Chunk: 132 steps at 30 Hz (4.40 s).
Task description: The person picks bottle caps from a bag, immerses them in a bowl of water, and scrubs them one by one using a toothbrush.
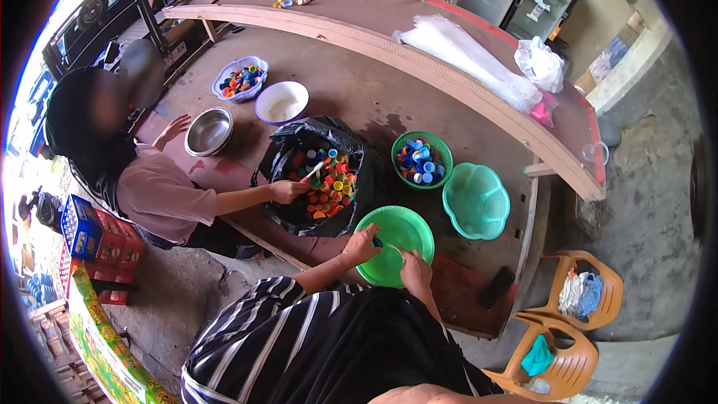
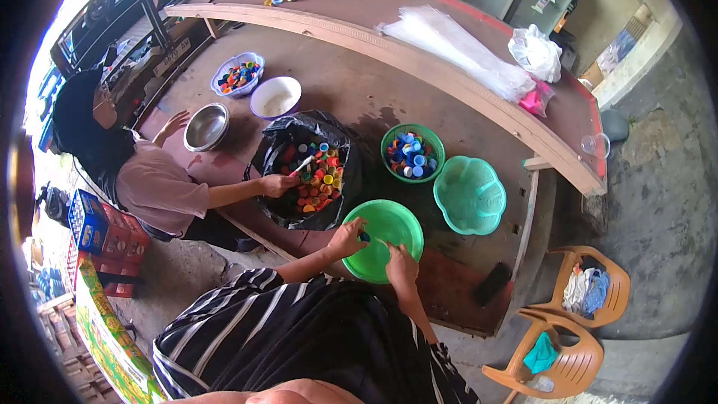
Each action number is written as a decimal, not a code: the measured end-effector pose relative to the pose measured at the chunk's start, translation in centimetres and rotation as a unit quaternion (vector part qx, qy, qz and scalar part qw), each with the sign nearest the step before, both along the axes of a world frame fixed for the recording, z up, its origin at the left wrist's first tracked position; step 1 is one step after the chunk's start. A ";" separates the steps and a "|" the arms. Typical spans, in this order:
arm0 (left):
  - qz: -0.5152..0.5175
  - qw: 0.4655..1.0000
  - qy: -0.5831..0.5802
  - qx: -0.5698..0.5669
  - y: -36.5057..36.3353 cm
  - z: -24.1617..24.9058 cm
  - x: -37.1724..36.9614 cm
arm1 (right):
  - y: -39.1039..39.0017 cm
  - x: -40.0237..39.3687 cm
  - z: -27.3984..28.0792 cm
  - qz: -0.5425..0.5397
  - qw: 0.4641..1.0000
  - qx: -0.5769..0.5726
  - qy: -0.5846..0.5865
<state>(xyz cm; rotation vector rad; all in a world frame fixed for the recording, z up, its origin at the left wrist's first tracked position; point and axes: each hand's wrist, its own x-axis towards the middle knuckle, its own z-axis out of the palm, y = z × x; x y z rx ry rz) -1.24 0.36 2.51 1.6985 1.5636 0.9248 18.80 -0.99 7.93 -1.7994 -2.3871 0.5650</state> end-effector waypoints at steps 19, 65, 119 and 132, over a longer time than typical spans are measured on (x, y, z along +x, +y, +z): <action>0.008 1.000 -0.011 0.016 -0.8 -0.8 0.5 | 0.0 -0.7 0.2 0.009 0.999 -0.009 0.034; 0.076 0.981 0.001 0.180 3.0 4.6 -1.2 | -3.1 5.0 0.1 -0.058 0.988 0.010 0.142; 0.178 0.978 0.093 0.049 8.6 -4.7 -17.9 | -2.9 -6.7 0.4 -0.161 0.971 -0.023 0.175; 0.165 0.985 -0.021 0.041 8.3 -4.2 -19.1 | 0.8 -5.3 -2.2 -0.141 0.979 -0.007 0.150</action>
